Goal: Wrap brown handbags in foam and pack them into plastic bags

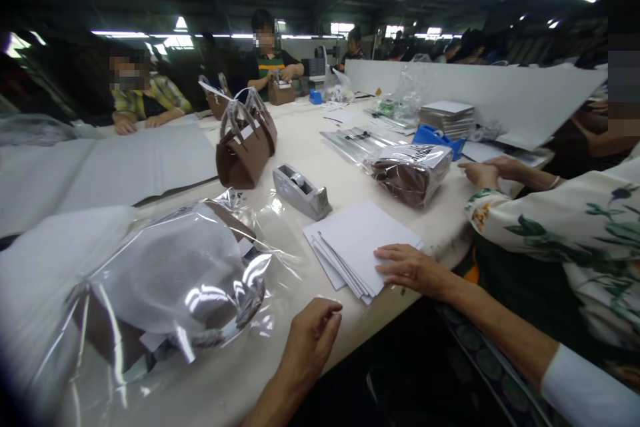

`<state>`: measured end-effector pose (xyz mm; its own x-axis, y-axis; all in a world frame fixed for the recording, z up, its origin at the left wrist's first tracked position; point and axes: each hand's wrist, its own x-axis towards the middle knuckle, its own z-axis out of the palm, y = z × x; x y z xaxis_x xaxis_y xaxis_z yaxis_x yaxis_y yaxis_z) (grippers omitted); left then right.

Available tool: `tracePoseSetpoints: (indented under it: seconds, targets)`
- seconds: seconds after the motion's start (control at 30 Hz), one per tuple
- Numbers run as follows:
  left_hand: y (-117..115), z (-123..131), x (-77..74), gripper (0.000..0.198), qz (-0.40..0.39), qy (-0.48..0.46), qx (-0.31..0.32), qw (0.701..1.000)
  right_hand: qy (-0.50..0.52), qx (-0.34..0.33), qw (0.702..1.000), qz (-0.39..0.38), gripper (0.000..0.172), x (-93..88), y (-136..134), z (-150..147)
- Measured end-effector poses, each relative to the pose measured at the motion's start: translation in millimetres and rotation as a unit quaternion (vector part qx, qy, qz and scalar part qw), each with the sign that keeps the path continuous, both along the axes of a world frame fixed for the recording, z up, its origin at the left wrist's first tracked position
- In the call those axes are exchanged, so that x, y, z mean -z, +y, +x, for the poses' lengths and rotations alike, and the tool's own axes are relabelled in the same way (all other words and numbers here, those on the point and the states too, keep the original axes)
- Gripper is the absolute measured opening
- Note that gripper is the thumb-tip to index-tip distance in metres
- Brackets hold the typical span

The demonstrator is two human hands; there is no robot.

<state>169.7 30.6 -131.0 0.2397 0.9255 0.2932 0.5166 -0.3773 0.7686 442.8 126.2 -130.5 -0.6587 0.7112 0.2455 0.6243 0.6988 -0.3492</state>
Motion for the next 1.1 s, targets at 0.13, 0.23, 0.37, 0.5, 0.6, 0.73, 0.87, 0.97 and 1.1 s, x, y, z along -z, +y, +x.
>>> tracePoseSetpoints:
  seconds: [0.13,0.23,0.37,0.5,0.6,0.73,0.87,0.97,1.1]
  targets:
    - [15,23,-0.5,0.033,0.118,0.123,0.024,0.985,0.005,-0.009,1.000,0.005,0.045,-1.2,1,-2]
    - [28,38,4.8,0.033,0.145,0.166,0.044,0.974,0.003,-0.015,1.000,0.017,0.040,-2.4,3,-3]
    - [41,54,13.3,0.038,0.144,0.178,0.024,0.973,-0.016,-0.027,0.999,0.034,0.044,-3.3,7,-4]
    - [44,68,12.4,0.026,0.129,0.182,-0.025,0.975,-0.006,-0.031,0.999,0.041,0.043,-0.4,10,-2]
    - [45,75,6.1,0.018,0.122,0.178,-0.050,0.975,-0.002,-0.035,0.999,0.038,0.044,0.2,10,-1]
    - [47,77,-3.6,0.008,0.113,0.197,-0.054,0.972,-0.013,-0.034,0.999,0.040,0.042,-1.6,9,0]
    - [49,75,-10.3,0.014,0.119,0.192,-0.022,0.974,-0.024,-0.040,0.998,0.038,0.035,-2.3,9,1]
    - [52,76,-11.6,0.011,0.121,0.183,-0.021,0.975,-0.036,-0.050,0.997,0.043,0.031,-1.1,11,0]
    - [59,75,-8.0,0.014,0.160,0.128,-0.049,0.978,-0.058,-0.036,0.992,0.107,0.028,-1.2,17,4]
